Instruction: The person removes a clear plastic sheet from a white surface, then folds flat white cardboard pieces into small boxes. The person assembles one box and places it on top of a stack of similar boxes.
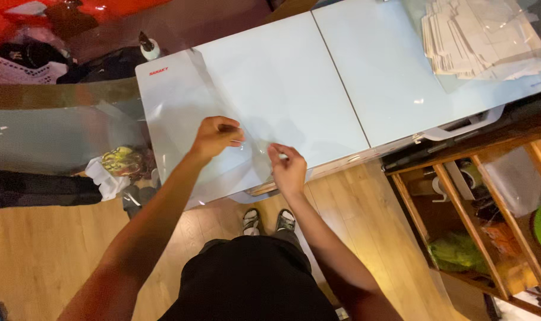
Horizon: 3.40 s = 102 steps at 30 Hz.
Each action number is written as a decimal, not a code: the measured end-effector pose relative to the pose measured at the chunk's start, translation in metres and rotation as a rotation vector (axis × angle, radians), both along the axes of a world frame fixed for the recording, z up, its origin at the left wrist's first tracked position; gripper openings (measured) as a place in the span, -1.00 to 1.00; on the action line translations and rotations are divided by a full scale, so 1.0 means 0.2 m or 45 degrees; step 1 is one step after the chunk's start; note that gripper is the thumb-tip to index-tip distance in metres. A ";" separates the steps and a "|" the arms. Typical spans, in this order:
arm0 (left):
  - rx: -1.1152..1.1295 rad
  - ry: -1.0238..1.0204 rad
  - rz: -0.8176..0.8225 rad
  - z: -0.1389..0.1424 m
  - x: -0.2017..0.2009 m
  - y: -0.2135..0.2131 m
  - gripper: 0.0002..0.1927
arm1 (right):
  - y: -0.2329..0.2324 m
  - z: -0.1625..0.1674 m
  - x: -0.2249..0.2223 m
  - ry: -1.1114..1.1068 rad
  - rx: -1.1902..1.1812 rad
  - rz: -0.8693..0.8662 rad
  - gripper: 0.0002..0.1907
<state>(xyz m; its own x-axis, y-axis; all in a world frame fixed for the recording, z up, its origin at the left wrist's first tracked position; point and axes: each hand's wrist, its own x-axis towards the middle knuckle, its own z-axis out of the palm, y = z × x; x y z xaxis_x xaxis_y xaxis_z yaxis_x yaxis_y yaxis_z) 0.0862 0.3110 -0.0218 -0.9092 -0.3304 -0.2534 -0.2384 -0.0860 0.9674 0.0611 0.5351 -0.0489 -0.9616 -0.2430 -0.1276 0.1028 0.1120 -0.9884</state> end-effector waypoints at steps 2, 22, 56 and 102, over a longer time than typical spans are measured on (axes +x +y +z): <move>0.000 0.008 0.048 -0.04 0.01 0.05 -0.78 | -0.06 0.06 -0.04 0.284 0.154 0.050 -0.79; 0.017 -0.114 0.032 -0.09 0.00 0.26 -0.78 | -0.10 0.23 -0.07 0.254 0.873 0.214 -0.80; 0.235 -0.183 0.163 0.04 0.08 0.37 -0.60 | 0.02 0.06 -0.37 -0.090 0.004 0.872 -0.87; -0.686 -0.272 0.241 0.25 -0.34 0.11 -0.74 | -1.01 0.62 -1.01 0.793 1.324 0.695 -0.74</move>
